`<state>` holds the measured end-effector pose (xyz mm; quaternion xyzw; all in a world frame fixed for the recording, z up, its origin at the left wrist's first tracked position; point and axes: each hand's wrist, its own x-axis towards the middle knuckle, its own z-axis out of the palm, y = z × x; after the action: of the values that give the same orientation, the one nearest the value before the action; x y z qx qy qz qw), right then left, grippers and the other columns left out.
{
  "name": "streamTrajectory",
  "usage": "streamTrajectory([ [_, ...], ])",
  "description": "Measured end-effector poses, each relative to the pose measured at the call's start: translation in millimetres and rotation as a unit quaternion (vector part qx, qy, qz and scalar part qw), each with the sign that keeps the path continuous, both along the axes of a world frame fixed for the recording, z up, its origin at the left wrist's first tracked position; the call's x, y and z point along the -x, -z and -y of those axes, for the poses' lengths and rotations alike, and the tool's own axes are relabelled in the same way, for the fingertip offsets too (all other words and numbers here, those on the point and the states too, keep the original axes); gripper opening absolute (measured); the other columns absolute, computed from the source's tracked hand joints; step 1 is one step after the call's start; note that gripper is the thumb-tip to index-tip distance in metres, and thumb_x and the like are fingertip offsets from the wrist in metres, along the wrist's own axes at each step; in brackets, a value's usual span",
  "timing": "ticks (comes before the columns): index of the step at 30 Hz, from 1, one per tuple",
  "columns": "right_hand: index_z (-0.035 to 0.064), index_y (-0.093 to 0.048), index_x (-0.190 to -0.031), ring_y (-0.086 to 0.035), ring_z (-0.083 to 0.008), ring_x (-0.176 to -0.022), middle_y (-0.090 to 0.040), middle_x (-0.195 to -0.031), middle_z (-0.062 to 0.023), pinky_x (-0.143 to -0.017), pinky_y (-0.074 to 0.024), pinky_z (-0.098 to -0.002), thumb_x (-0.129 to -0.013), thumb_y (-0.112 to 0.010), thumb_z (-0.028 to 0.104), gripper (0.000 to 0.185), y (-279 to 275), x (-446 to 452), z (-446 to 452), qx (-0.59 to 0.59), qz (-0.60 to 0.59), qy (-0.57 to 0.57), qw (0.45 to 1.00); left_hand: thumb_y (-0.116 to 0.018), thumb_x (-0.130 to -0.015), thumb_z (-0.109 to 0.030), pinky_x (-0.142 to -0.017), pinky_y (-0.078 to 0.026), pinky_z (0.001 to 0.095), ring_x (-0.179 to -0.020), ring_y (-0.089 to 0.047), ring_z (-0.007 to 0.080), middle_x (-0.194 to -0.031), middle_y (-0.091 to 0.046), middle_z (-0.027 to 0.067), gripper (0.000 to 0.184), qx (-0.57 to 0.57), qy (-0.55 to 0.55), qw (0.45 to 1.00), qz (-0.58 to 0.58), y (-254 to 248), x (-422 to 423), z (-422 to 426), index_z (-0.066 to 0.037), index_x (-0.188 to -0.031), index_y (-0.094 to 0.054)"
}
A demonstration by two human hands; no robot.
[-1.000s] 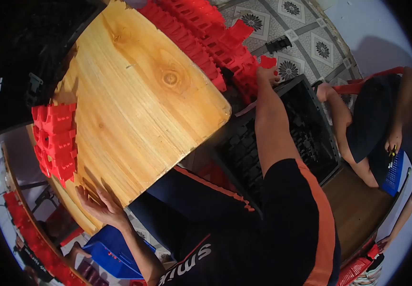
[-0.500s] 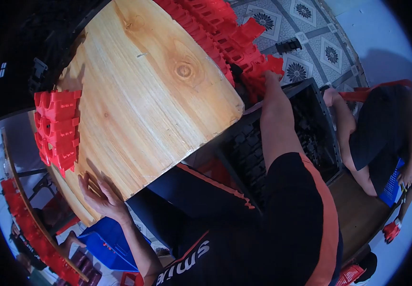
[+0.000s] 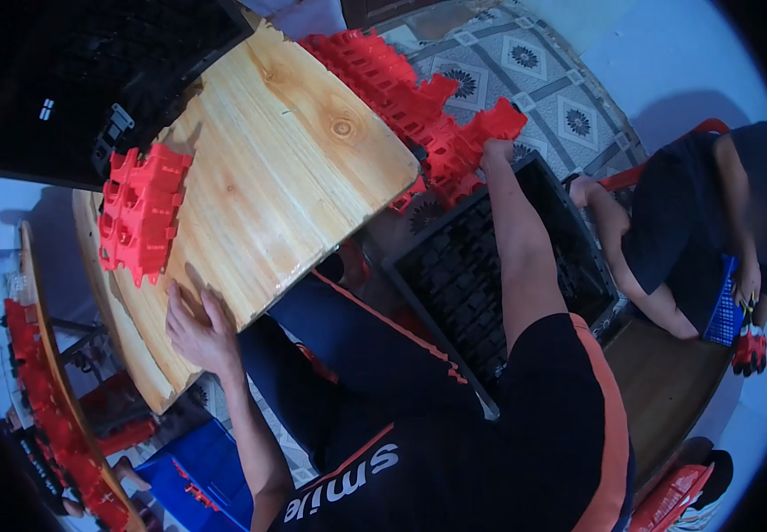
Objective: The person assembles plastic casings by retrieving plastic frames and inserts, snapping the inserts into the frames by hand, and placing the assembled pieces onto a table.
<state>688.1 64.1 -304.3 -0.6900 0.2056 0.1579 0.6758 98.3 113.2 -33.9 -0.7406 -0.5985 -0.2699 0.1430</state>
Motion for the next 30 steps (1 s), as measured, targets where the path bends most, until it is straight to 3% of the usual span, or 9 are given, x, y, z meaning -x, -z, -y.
streamTrajectory([
  [5,0.0016,-0.057,-0.116,-0.066,-0.0245,-0.097,-0.065,-0.113,-0.0110,-0.080,-0.0561,-0.0406,-0.086,-0.052,-0.004,0.031,-177.8,77.6,25.4,-0.185,0.180,-0.178,0.950,-0.066,-0.088,-0.029,-0.101,-0.038,0.0441,-0.116,-0.054,0.0331,-0.125,-0.061,0.0147,0.059,-0.003,-0.005,0.999,0.046,0.0,2.4,4.6,-0.010,-0.140,-0.048],
  [6,0.0016,-0.057,-0.116,-0.066,-0.0245,-0.097,-0.065,-0.113,-0.0110,-0.080,-0.0561,-0.0406,-0.086,-0.052,-0.004,0.031,-214.5,96.3,38.5,-0.193,0.193,-0.185,0.944,-0.069,-0.085,-0.026,-0.105,-0.035,0.0435,-0.121,-0.050,0.0336,-0.130,-0.057,0.0168,0.062,0.018,0.067,0.986,0.152,-0.5,1.8,5.4,-0.010,-0.141,-0.047],
  [10,0.0004,-0.054,-0.127,-0.065,-0.0234,-0.103,-0.064,-0.118,-0.0124,-0.084,-0.0560,-0.0370,-0.092,-0.059,0.006,0.036,-329.3,198.7,74.0,-0.406,-0.048,-0.464,0.786,-0.087,-0.064,-0.034,-0.108,-0.032,0.0519,-0.131,-0.040,0.0443,-0.143,-0.041,0.0243,0.087,-0.006,0.328,0.900,0.287,-45.0,-32.2,47.7,-0.013,-0.139,-0.049],
  [15,0.0010,-0.046,-0.136,-0.062,-0.0249,-0.113,-0.060,-0.127,-0.0144,-0.094,-0.0535,-0.0394,-0.096,-0.058,0.022,0.046,-386.6,355.9,79.2,-0.278,-0.133,-0.666,0.680,-0.088,-0.055,-0.042,-0.103,-0.035,0.0560,-0.131,-0.042,0.0413,-0.141,-0.047,0.0153,0.073,-0.152,0.492,0.838,0.181,-77.2,-23.8,90.0,-0.030,-0.122,-0.064],
  [19,0.0014,-0.045,-0.138,-0.062,-0.0252,-0.113,-0.058,-0.129,-0.0153,-0.092,-0.0542,-0.0391,-0.100,-0.050,0.042,0.056,-394.1,413.0,58.3,-0.267,-0.166,-0.730,0.606,-0.088,-0.062,-0.032,-0.100,-0.044,0.0497,-0.122,-0.053,0.0400,-0.129,-0.057,0.0154,0.075,-0.147,0.389,0.850,0.324,-83.4,32.5,103.1,-0.014,-0.128,-0.059],
  [21,-0.0016,-0.044,-0.138,-0.065,-0.0251,-0.109,-0.062,-0.123,-0.0177,-0.086,-0.0559,-0.0375,-0.098,-0.040,0.059,0.073,-395.3,444.7,40.4,-0.224,-0.190,-0.836,0.464,-0.086,-0.067,-0.024,-0.095,-0.051,0.0392,-0.112,-0.062,0.0288,-0.125,-0.059,0.0172,0.082,0.040,0.274,0.825,0.493,-105.0,69.2,109.8,-0.002,-0.136,-0.048],
  [23,-0.0057,-0.046,-0.134,-0.068,-0.0237,-0.100,-0.067,-0.109,-0.0181,-0.080,-0.0569,-0.0341,-0.096,-0.037,0.066,0.082,-384.2,465.9,23.5,-0.175,-0.079,-0.874,0.447,-0.083,-0.074,-0.021,-0.093,-0.052,0.0379,-0.111,-0.062,0.0231,-0.127,-0.058,0.0166,0.082,0.187,0.220,0.694,0.660,-114.8,110.5,79.9,0.002,-0.140,-0.042],
  [27,-0.0003,-0.062,-0.119,-0.067,-0.0167,-0.086,-0.071,-0.095,-0.0106,-0.078,-0.0523,-0.0256,-0.099,-0.058,0.032,0.038,-371.4,492.5,-16.5,-0.165,0.225,-0.790,0.546,-0.076,-0.081,-0.037,-0.087,-0.053,0.0373,-0.109,-0.062,0.0239,-0.126,-0.060,0.0146,0.071,0.399,0.212,0.564,0.691,-96.5,184.9,-16.1,-0.003,-0.137,-0.047],
  [30,-0.0001,-0.062,-0.120,-0.066,-0.0156,-0.088,-0.070,-0.097,-0.0079,-0.078,-0.0504,-0.0248,-0.094,-0.064,0.018,0.032,-325.2,488.3,-58.1,-0.191,0.359,-0.677,0.614,-0.072,-0.084,-0.041,-0.088,-0.053,0.0381,-0.105,-0.063,0.0250,-0.125,-0.060,0.0134,0.067,0.330,0.056,0.668,0.665,-95.3,195.8,-62.0,-0.004,-0.135,-0.049],
])
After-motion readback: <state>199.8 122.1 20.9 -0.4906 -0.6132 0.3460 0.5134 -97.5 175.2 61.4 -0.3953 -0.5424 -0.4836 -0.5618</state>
